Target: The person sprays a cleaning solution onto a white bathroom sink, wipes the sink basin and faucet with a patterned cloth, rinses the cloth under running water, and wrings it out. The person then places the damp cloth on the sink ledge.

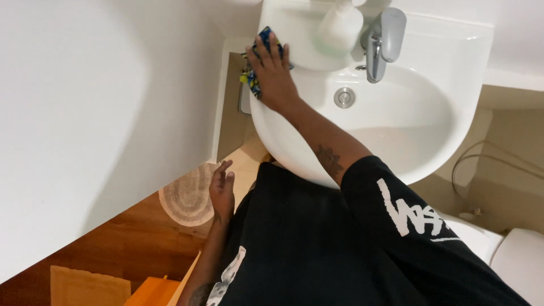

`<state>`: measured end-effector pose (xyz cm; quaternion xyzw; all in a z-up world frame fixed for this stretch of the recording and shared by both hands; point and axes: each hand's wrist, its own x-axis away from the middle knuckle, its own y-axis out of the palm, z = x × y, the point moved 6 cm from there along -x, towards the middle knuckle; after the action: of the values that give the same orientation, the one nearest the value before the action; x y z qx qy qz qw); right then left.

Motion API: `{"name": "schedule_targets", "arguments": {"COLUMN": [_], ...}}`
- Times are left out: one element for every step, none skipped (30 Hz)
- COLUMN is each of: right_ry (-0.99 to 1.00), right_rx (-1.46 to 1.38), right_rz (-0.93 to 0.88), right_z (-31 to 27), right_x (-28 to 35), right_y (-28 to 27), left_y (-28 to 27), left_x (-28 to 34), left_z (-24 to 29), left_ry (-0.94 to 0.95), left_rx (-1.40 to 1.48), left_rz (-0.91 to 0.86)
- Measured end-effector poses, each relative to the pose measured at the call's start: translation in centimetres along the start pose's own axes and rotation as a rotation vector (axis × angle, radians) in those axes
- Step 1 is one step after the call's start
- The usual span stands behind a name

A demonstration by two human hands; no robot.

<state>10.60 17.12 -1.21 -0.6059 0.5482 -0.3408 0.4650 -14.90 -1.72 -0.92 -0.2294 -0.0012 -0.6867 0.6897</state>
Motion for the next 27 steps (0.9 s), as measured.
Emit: {"name": "schedule_targets", "arguments": {"right_ry": [0.008,0.005,0.134,0.264,0.259,0.326,0.393,0.398,0.306,0.215,0.221,0.197,0.171,0.178,0.151,0.122,0.126,0.142,0.157,0.158,0.255,0.348,0.346,0.285,0.221,0.214,0.218], "right_rx": [0.029,0.030,0.042,0.056,0.058,0.059,0.059,0.060,-0.030,-0.114,-0.109,-0.251,-0.393,-0.389,-0.425,-0.462,-0.458,-0.533,-0.607,-0.604,-0.611,-0.615,-0.610,-0.541,-0.469,-0.470,-0.315], "right_rz": [-0.033,-0.034,-0.018,-0.002,-0.002,0.025,0.053,0.044,0.022,0.009,0.009,0.052,0.095,0.095,0.083,0.075,0.078,0.071,0.064,0.067,0.128,0.188,0.190,0.361,0.529,0.530,0.524], "right_z": [0.3,0.4,1.3,2.2,2.2,2.5,3.0,2.5,1.6,0.9,-0.3,-1.5,-2.6,-2.8,-3.2,-3.6,-2.7,-1.9,-1.2,-0.6,0.6,1.9,2.3,2.4,2.3,2.9,3.3], "right_x": [-0.5,-0.9,-1.1,-1.3,-1.6,-1.6,-1.6,-0.6,0.2,0.6,3.0,5.1,7.3,9.4,11.5,13.4,14.4,15.5,16.7,15.8,15.1,14.3,12.1,10.3,8.6,7.0,5.5], "right_y": [-1.7,-1.5,-1.5,-1.6,-0.8,0.0,0.7,1.1,1.7,1.9,1.7,1.3,0.9,1.3,1.7,2.2,2.1,2.2,2.4,1.2,-0.2,-1.7,-3.6,-6.5,-9.3,-8.5,-7.9], "left_y": [0.1,0.0,0.0,0.0,0.0,-0.1,-0.2,-0.1,-0.1,0.3,0.4,0.9,1.4,1.8,2.4,2.9,3.4,3.8,4.2,4.3,4.4,4.6,4.6,4.3,4.0,3.3,2.5], "left_x": [0.0,-0.2,-0.3,-0.4,-0.7,-0.8,-0.9,-1.1,-1.2,-1.9,-1.9,-2.0,-2.1,-2.5,-2.9,-3.4,-3.9,-4.1,-4.4,-4.6,-4.8,-5.1,-5.2,-5.1,-5.0,-4.5,-4.0], "left_z": [-0.9,-0.8,-0.9,-1.0,-0.6,-0.2,0.2,-0.5,-0.9,-1.1,-1.2,-1.1,-1.0,-1.4,-1.8,-2.0,-1.5,-1.1,-0.6,-0.6,-0.7,-0.7,-0.2,0.1,0.4,0.4,0.3], "left_ry": [-0.023,-0.024,-0.045,-0.065,-0.065,-0.069,-0.073,-0.082,-0.055,-0.017,-0.016,-0.012,-0.009,-0.011,0.009,0.032,0.035,0.044,0.053,0.057,0.055,0.054,0.057,0.051,0.045,0.048,0.025], "left_rx": [-0.040,-0.037,-0.041,-0.043,-0.039,-0.055,-0.071,-0.073,-0.061,-0.045,-0.043,0.054,0.152,0.154,0.120,0.086,0.087,0.063,0.038,0.039,0.047,0.058,0.063,0.066,0.069,0.071,0.040], "left_rz": [-0.030,-0.027,-0.044,-0.061,-0.058,-0.056,-0.053,-0.058,-0.058,-0.061,-0.068,-0.092,-0.117,-0.124,-0.154,-0.182,-0.188,-0.211,-0.234,-0.237,-0.229,-0.220,-0.220,-0.207,-0.193,-0.188,-0.187]}}
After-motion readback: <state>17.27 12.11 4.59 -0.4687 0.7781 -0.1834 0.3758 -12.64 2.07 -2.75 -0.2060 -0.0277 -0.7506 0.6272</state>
